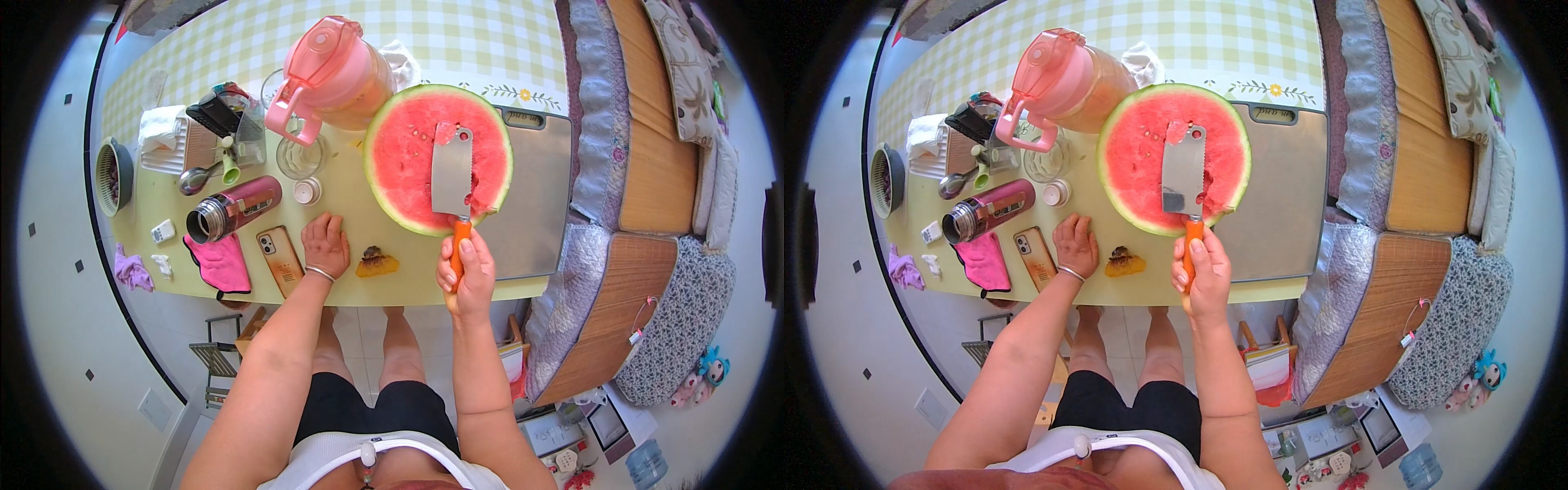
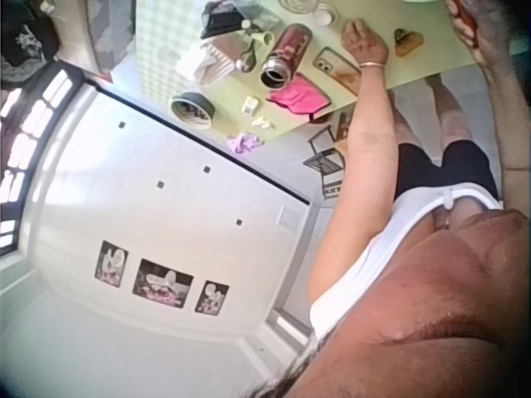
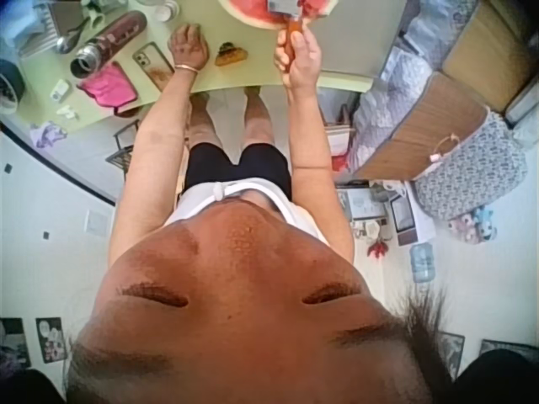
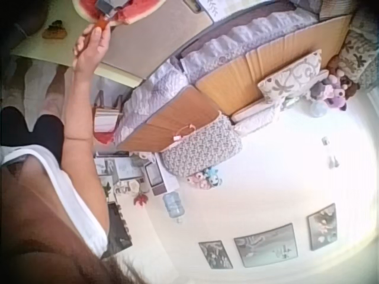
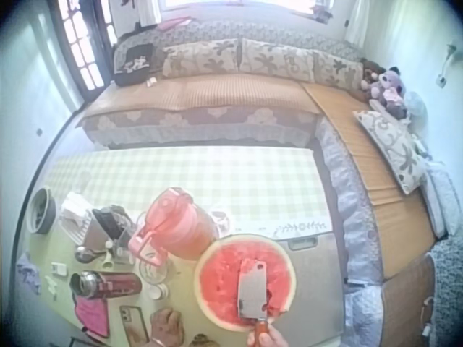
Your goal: The person cuts a watermelon in half on a cutting board, then scoops out portions of the flesh with a knife. They discard the rind into a bin and later walk to a storage area to retrieve a red mesh bag containing food items.
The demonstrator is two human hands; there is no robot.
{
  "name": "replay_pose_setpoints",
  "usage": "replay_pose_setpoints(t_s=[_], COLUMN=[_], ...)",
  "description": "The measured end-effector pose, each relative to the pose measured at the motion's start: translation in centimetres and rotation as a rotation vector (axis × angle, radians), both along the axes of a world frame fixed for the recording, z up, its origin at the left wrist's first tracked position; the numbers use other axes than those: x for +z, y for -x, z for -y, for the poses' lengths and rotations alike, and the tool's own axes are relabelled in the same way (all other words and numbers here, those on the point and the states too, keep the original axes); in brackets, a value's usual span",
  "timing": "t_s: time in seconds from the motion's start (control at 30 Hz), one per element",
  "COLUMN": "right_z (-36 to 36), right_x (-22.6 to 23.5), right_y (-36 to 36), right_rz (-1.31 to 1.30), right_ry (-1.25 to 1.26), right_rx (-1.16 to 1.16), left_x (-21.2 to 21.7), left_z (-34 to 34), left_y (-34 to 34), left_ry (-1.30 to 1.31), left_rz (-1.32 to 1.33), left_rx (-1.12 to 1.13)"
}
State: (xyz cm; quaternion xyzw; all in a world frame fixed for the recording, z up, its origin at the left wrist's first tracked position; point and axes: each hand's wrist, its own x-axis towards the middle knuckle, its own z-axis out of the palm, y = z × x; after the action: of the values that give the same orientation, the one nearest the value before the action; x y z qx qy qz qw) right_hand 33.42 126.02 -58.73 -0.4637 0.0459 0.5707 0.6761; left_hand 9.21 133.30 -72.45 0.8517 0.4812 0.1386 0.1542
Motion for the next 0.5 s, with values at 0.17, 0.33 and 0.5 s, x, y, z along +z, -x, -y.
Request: replay_pose_setpoints(t_s=[0.17,0.33,0.5], right_z=[0.4,2.3,6.3], right_x=[-0.5,0.1,6.8], right_y=[-0.1,-0.7,-0.9], right_rz=[-0.008,-0.004,0.054], right_ry=[-0.027,-0.099,-0.143], right_rx=[-0.003,0.044,0.193], left_x=[0.1,-0.2,-0.1], left_z=[0.1,0.1,0.1], left_y=[-0.2,-0.2,0.1], left_ry=[-0.013,0.002,-0.02], left_rz=[-0.008,-0.008,-0.029], left_rx=[0.006,0.003,0.016])
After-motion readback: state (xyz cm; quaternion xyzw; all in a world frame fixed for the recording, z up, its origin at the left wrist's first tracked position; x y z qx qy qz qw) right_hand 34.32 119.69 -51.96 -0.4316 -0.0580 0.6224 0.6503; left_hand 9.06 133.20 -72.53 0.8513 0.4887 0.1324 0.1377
